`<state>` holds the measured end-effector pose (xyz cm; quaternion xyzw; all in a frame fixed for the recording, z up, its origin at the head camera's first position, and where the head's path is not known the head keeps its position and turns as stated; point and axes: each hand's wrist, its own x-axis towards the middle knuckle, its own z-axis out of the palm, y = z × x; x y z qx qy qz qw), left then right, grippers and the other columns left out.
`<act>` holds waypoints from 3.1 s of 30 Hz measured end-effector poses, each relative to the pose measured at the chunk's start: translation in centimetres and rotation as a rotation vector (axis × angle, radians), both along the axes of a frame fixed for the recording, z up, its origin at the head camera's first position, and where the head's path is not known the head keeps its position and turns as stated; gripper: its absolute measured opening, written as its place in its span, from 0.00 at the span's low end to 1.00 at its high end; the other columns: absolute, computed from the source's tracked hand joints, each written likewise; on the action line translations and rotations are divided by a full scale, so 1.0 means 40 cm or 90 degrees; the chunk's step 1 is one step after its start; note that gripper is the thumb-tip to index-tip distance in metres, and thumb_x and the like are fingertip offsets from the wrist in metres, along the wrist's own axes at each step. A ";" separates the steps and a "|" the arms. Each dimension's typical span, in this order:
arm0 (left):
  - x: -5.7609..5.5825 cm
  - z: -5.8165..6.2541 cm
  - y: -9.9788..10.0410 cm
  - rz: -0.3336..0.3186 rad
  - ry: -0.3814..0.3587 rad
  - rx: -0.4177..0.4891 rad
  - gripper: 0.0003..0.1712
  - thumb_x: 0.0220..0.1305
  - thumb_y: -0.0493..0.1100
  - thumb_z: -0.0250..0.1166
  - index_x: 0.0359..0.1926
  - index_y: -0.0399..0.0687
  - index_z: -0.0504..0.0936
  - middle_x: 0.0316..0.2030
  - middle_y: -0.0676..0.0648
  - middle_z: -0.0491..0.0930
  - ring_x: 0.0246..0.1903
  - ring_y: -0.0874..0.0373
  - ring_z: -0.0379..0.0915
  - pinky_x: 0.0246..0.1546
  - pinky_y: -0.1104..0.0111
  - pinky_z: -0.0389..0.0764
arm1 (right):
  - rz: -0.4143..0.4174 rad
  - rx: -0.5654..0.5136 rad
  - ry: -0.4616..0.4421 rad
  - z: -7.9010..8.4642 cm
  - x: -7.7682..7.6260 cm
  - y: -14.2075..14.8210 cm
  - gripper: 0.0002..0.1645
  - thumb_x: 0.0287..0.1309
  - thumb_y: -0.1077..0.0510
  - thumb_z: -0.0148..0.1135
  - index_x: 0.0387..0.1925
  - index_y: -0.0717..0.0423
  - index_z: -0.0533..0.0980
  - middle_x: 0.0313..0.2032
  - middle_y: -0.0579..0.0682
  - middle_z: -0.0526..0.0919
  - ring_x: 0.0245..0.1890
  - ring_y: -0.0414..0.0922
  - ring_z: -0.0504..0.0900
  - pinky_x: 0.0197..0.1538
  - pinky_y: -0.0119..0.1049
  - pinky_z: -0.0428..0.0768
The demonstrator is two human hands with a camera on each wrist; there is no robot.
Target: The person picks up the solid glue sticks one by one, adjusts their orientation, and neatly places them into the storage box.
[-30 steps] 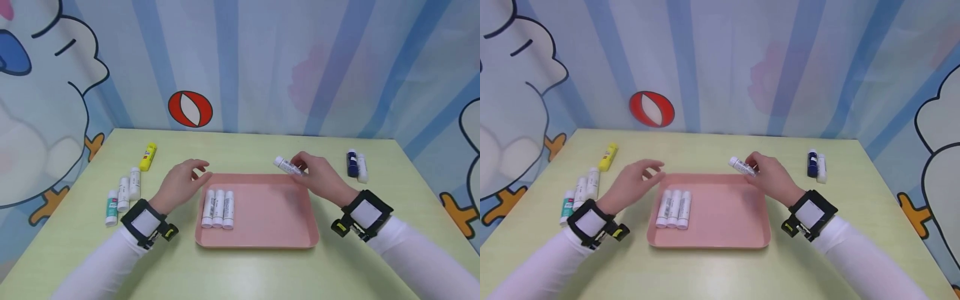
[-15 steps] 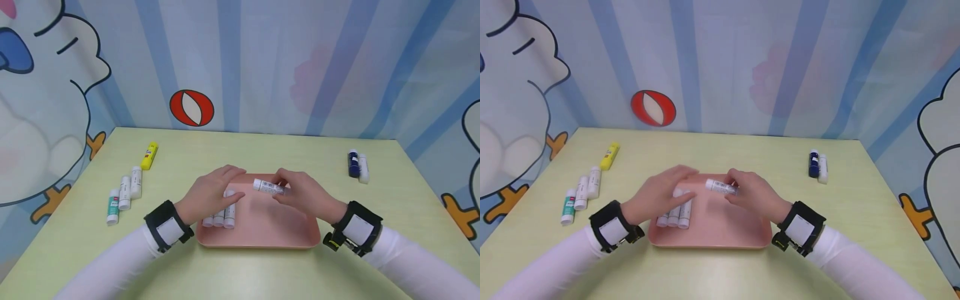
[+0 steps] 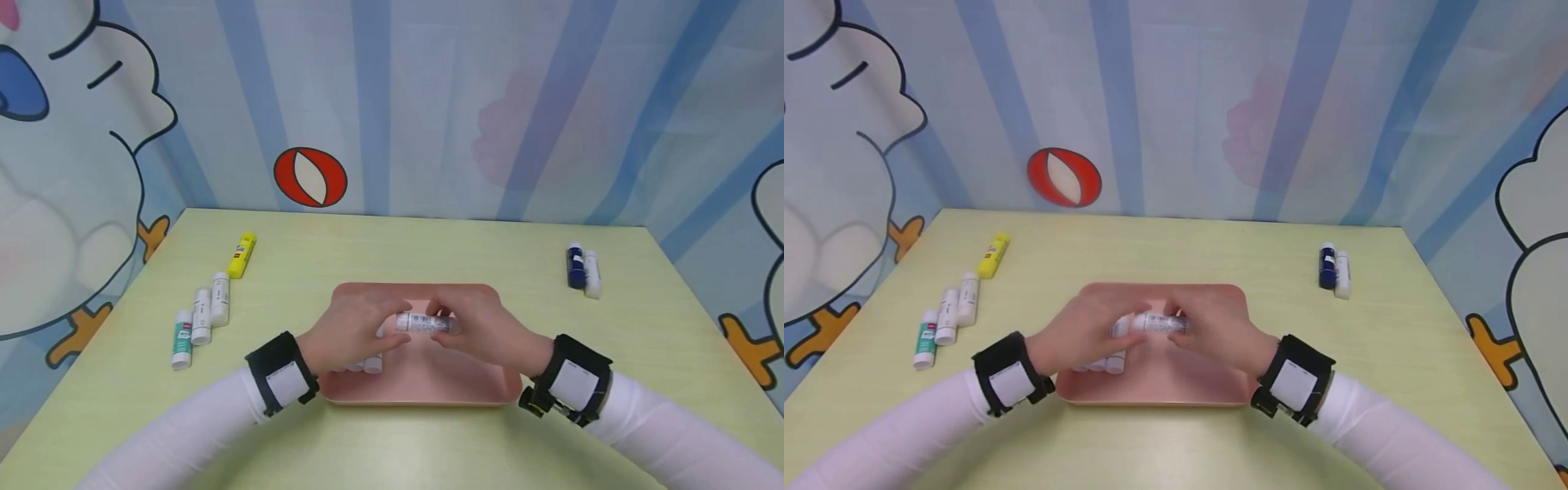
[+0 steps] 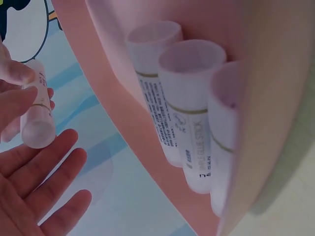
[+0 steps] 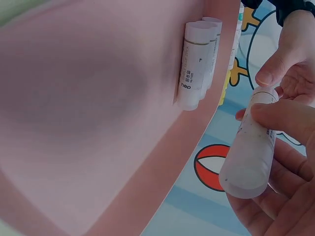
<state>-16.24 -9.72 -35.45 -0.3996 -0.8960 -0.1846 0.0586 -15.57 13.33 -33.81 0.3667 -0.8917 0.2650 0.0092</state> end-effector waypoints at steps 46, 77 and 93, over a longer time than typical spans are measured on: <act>0.012 -0.003 0.017 0.128 -0.198 0.300 0.14 0.56 0.43 0.74 0.45 0.51 0.88 0.33 0.57 0.85 0.24 0.64 0.79 0.24 0.71 0.80 | -0.330 -0.593 -0.456 -0.027 0.008 -0.059 0.25 0.69 0.55 0.57 0.59 0.67 0.67 0.53 0.62 0.76 0.48 0.47 0.81 0.52 0.38 0.78; -0.018 -0.078 -0.192 0.340 -0.503 0.115 0.27 0.70 0.43 0.58 0.62 0.29 0.69 0.23 0.46 0.80 0.20 0.56 0.77 0.23 0.67 0.79 | -0.255 -0.142 -0.456 -0.076 -0.086 -0.111 0.25 0.61 0.52 0.66 0.51 0.62 0.67 0.36 0.55 0.78 0.31 0.48 0.83 0.37 0.40 0.82; -0.022 -0.068 -0.167 0.334 -0.485 0.106 0.16 0.70 0.36 0.56 0.54 0.30 0.77 0.21 0.46 0.79 0.17 0.57 0.77 0.21 0.68 0.78 | -0.256 -0.001 -0.435 -0.109 -0.120 -0.169 0.19 0.60 0.54 0.67 0.39 0.61 0.68 0.28 0.54 0.79 0.22 0.45 0.80 0.26 0.34 0.79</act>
